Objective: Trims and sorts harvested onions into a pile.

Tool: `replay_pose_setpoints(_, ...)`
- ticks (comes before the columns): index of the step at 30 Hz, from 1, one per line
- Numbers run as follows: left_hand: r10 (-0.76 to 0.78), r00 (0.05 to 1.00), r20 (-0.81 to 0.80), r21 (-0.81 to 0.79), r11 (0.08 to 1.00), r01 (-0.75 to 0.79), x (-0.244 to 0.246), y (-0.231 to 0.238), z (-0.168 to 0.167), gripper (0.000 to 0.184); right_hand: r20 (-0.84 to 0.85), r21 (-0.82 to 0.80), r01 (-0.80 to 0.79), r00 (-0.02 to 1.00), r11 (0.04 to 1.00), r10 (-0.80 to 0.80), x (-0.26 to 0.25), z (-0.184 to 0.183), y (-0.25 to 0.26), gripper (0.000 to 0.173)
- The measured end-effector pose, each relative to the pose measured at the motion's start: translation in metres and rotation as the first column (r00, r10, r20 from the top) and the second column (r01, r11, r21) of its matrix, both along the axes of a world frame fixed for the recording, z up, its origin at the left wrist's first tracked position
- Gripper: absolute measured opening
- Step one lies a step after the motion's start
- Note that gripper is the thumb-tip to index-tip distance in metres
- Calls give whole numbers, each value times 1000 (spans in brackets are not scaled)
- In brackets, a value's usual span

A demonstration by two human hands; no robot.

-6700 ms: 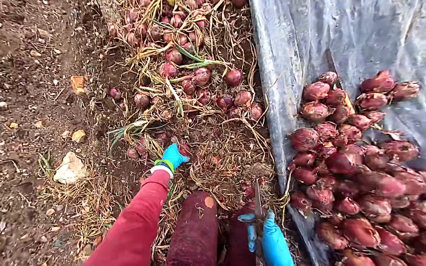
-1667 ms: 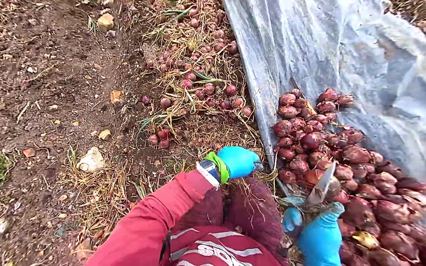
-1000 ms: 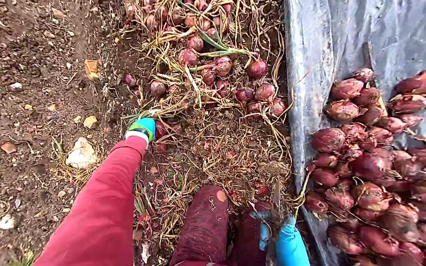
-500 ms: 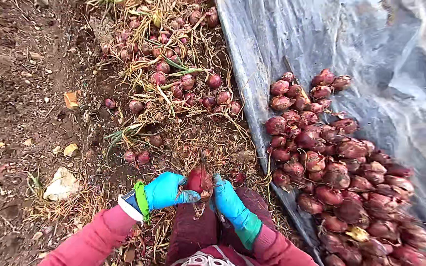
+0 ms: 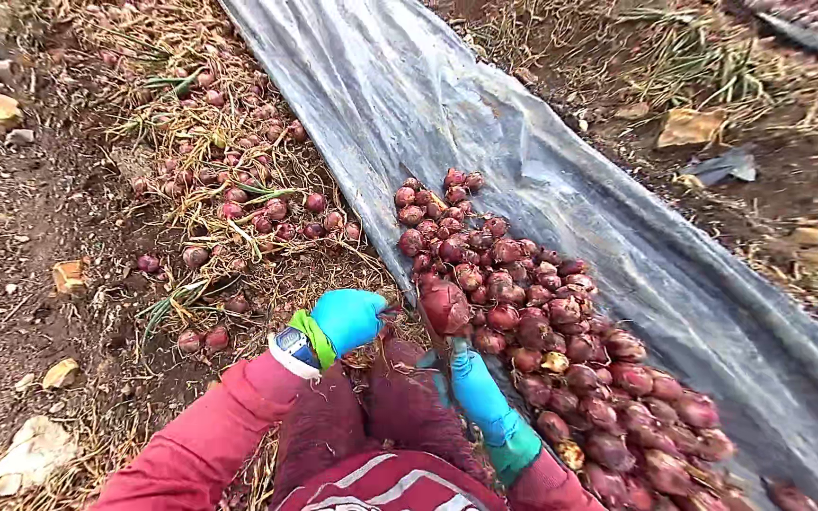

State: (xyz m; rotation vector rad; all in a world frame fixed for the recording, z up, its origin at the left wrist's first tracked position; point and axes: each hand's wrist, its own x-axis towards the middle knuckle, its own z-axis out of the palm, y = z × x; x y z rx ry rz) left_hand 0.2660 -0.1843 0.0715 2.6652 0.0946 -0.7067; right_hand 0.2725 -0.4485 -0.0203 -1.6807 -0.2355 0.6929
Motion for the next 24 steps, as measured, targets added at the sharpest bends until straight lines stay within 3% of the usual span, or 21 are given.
replay_pose_setpoints(2, 249, 959, 138, 33, 966, -255, -4, 60, -9, 29, 9, 17, 187, 982, 982, -187, 5, -10, -9, 90)
replay_pose_setpoints(4, 384, 909, 164, 92, 911, -401, -50, 123, -33, 29, 15, -23, 198, 980, 980, -198, 10, -16, -8, 87)
replay_pose_setpoints(5, 379, 921, 90, 200, 899, -390, -85, 152, -53, 29, -9, -34, 143, 990, 989, -143, 11, -22, -3, 86)
replay_pose_setpoints(6, 358, 929, -96, 322, 894, -312, -124, 177, -75, 34, -54, -48, 82, 995, 996, -84, 9, -32, 6, 85)
replay_pose_setpoints(8, 364, 780, -508, 385, 907, -172, -187, 211, -104, 57, -181, -57, -37, 983, 998, 26, 0, -59, 33, 87)
replay_pose_setpoints(9, 416, 718, -558, 363, 901, -239, -201, 221, -109, 62, -241, -64, -102, 967, 993, 84, -6, -72, 49, 89)
replay_pose_setpoints(11, 621, 703, -348, 251, 784, -568, -190, 242, -122, 47, -326, -77, -202, 931, 976, 167, -15, -91, 83, 93)
replay_pose_setpoints(13, 717, 677, -167, 132, 697, -705, -152, 258, -158, 22, -394, -90, -262, 895, 961, 208, -25, -98, 109, 93)
replay_pose_setpoints(16, 626, 774, -95, 242, 769, -592, -82, 296, -245, 34, -455, -126, -301, 864, 945, 215, -24, -105, 134, 89)
replay_pose_setpoints(19, 460, 862, -213, 327, 865, -381, -45, 332, -328, 44, -499, -184, -259, 855, 948, 137, -16, -110, 144, 89)
replay_pose_setpoints(21, 405, 844, -352, 372, 888, -272, -38, 349, -354, 50, -516, -239, -213, 854, 947, 62, -6, -112, 146, 89)
replay_pose_setpoints(24, 494, 745, -448, 356, 863, -358, -53, 369, -351, 59, -549, -321, -141, 833, 937, -63, 8, -118, 152, 89)
